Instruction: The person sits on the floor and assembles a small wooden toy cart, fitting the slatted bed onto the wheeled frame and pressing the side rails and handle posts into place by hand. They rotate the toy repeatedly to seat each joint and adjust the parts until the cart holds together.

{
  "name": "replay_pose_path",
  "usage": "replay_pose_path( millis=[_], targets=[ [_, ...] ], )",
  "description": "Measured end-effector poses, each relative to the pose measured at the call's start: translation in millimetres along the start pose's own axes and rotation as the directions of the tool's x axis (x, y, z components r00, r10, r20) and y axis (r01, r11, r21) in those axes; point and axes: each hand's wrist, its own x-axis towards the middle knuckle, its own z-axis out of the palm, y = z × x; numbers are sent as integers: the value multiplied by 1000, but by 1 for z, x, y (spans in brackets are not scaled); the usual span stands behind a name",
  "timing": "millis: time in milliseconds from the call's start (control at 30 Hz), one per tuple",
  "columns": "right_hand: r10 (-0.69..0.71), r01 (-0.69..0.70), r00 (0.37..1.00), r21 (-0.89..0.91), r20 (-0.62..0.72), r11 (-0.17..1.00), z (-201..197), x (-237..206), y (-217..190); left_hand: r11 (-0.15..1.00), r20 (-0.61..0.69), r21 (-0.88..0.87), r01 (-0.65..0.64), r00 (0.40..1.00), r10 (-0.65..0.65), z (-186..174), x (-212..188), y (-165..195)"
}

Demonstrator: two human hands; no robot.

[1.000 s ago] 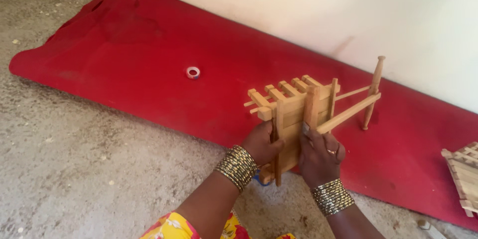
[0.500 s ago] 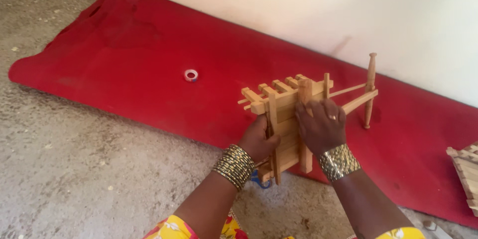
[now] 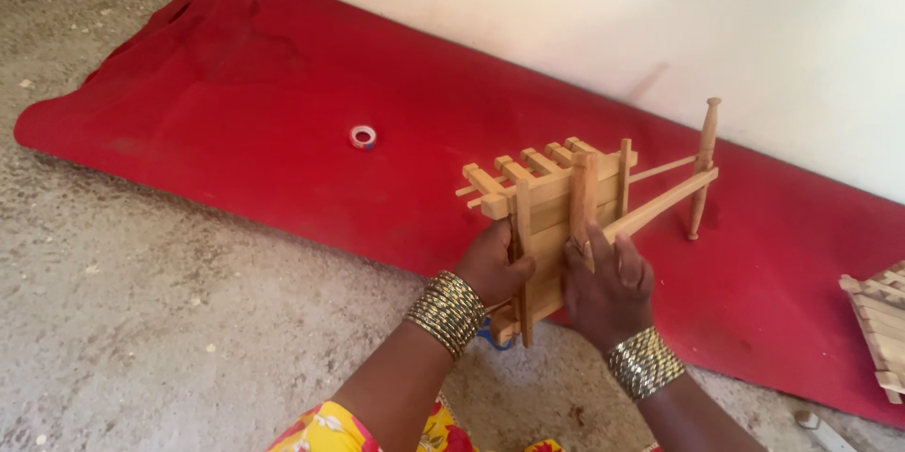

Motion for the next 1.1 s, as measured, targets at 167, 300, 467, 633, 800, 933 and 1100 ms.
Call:
replay_pose_path(
  millis=[167,300,467,633,800,933,1100],
  targets=[
    [5,1,996,-77,87,997,20,-27,-6,1000,-19,-19,21,1000,-22,1,6,-2],
    [-11,12,999,-23,46,1000,40,5,3,999,-52,-49,-20,998,18,-3,11,-6],
    [-12,23,997,-155,73,988,32,41,0,989,-61,-148,28,997,-37,-8,9,-12],
    [71,-74,996,66,48,995,10,26,-10,996,-47,-86,-16,999,12,-4,3,-9],
    [64,-67,997,103,35,992,0,-18,-5,999,-63,-29,37,997,-39,-1,3,-5],
    [73,-80,996,127,57,989,-1,-38,-7,1000,-74,-17,-17,997,16,-2,2,-5],
    [126,-159,985,334,117,929,-9,-21,-8,999,-58,-51,-10,998,7,-2,2,-7]
  ],
)
